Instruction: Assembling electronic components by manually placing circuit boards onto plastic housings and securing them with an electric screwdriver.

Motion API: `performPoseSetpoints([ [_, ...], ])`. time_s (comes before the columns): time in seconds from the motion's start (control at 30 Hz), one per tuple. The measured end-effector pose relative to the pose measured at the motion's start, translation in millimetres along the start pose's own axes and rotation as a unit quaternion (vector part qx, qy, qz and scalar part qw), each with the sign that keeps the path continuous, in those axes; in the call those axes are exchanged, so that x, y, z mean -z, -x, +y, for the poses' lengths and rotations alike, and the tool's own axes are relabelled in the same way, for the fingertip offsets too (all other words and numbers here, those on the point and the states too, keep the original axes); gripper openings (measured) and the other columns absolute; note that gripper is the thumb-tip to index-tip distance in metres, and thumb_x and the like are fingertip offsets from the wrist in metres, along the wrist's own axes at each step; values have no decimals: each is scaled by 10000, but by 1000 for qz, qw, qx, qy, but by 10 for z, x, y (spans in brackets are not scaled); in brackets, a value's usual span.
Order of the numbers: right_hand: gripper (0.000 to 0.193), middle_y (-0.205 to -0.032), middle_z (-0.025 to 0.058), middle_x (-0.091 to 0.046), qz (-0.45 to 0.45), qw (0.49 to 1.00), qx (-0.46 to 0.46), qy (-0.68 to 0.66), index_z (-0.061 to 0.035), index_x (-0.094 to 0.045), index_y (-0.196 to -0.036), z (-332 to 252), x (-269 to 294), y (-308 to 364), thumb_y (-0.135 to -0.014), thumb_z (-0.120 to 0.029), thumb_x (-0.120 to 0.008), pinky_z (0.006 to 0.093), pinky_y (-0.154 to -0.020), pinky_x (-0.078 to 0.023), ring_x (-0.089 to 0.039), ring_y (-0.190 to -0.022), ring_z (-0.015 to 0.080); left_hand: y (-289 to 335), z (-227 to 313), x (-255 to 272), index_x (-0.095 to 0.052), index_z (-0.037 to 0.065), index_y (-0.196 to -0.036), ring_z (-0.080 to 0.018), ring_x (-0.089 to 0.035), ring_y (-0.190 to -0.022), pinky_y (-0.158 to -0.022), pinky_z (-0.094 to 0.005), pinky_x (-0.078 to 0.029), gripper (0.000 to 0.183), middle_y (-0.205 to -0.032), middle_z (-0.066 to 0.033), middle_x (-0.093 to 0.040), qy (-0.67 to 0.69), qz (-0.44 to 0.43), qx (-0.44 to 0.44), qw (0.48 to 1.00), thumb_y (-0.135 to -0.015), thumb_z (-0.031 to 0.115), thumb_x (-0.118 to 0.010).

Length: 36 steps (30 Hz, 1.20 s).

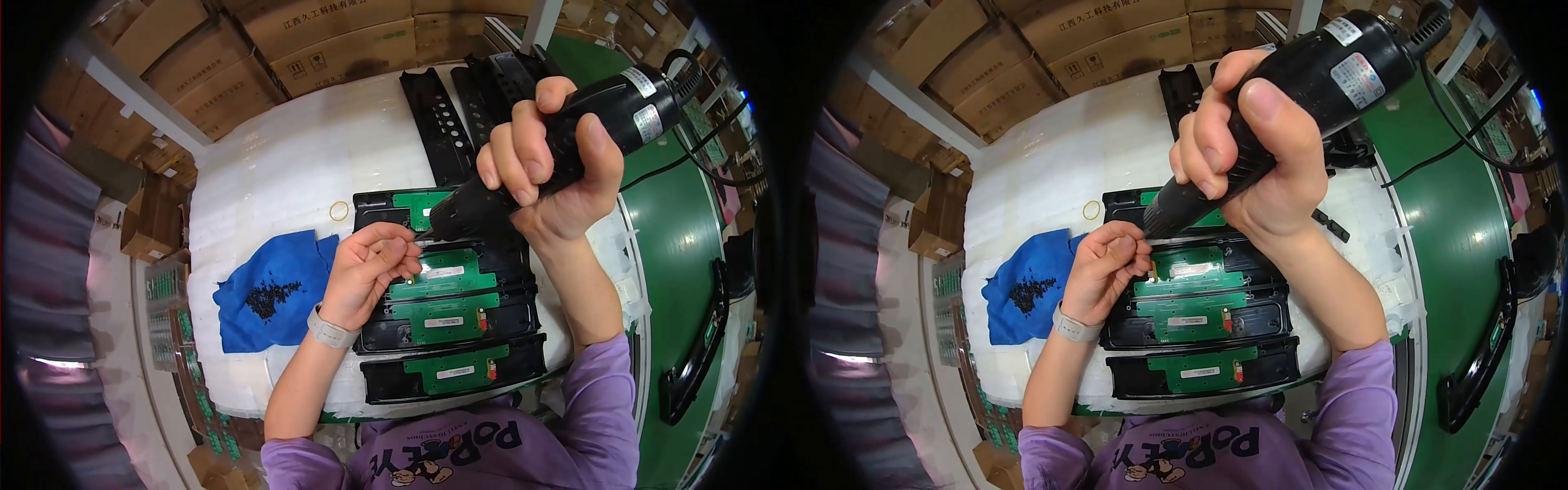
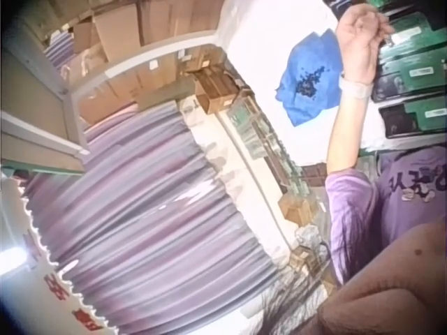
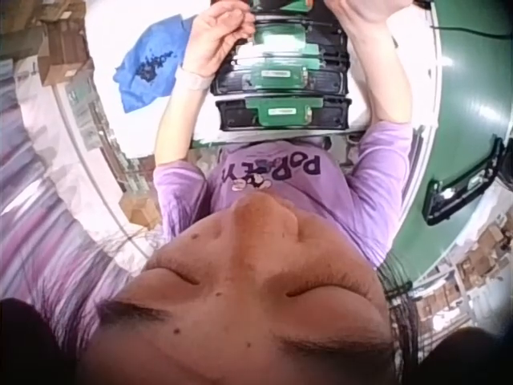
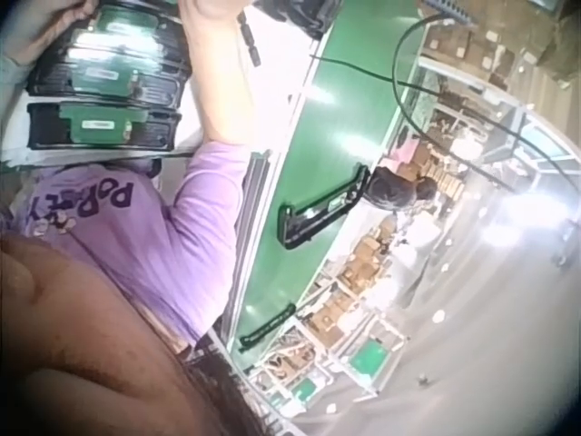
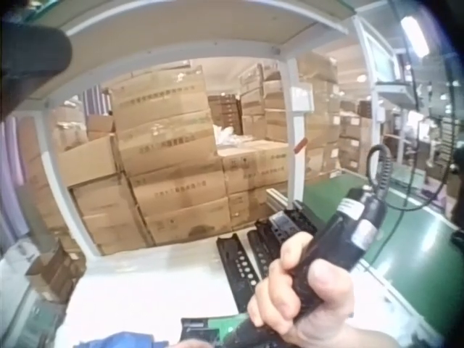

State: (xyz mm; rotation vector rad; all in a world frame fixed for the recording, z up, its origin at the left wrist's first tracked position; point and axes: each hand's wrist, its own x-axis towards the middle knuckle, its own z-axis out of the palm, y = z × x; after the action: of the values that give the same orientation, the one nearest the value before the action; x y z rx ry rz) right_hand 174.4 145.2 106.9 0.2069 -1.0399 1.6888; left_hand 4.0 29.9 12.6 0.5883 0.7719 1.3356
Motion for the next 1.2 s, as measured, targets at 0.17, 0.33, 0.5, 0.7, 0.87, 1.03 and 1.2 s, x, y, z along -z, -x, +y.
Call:
performPoseSetpoints([
  [0.17, 220, -546, 44, -439, 3, 1000, -20, -18, -67, -471, -987, 45, -8, 32, -866, -249, -451, 314, -474, -392, -399, -386, 137, 13, -3, -41, -577, -21, -973, -169, -636, -756, -665, -247, -509, 145, -877, -125, -643, -30, -2, -20, 999, -832, 7, -596],
  [0.33, 295, -572, 11, -435, -10, 998, -55, 23, -72, -440, -1005, 49, 25, 67, -881, -340, -441, 303, -519, -417, -400, -418, 112, 1, -31, -45, -579, -23, -925, -180, -647, -753, -652, -241, -512, 132, -860, -132, -641, -61, 6, -42, 997, -800, -44, -615],
  [0.5, 208, -520, 41, -436, 131, 990, -33, 35, -43, -479, -923, 94, -68, 55, -851, -237, -501, 313, -465, -398, -424, -396, 135, 17, -60, -63, -573, -24, -920, -188, -652, -744, -625, -236, -513, 152, -852, -135, -641, -120, 41, -84, 988, -783, -65, -624],
  [0.7, 194, -523, 24, -428, 193, 980, -46, 14, -68, -491, -882, 128, -24, -4, -854, -259, -504, 307, -474, -393, -420, -399, 133, -15, 8, -117, -556, -47, -972, -190, -655, -738, -617, -229, -507, 223, -826, -142, -642, -76, 48, -48, 995, -762, -81, -623],
  [0.87, 189, -520, 27, -433, 114, 991, -68, 21, -51, -502, -840, 77, 120, -132, -849, -239, -512, 298, -476, -400, -420, -396, 129, -40, 10, -75, -565, -31, -1026, -129, -621, -624, -555, -196, -468, 218, -788, -106, -649, -231, 51, 37, 971, -812, -7, -601],
  [1.03, 194, -503, 46, -427, 46, 962, -49, 266, -4, -476, -882, 75, 406, -280, -798, -155, -564, 260, -404, -348, -393, -374, 116, -164, 253, 1, -626, -26, -936, -44, -471, -488, -444, -155, -344, 128, -710, -61, -622, -279, 142, -51, 948, -851, 59, -580],
  [1.2, 177, -500, 56, -457, 43, 953, -73, 291, 13, -498, -820, 161, 553, -282, -769, -128, -592, 252, -402, -366, -418, -377, 114, -313, 205, 161, -634, -23, -903, -34, -471, -502, -446, -156, -337, 111, -682, -32, -612, -297, 168, -66, 938, -802, 25, -635],
])
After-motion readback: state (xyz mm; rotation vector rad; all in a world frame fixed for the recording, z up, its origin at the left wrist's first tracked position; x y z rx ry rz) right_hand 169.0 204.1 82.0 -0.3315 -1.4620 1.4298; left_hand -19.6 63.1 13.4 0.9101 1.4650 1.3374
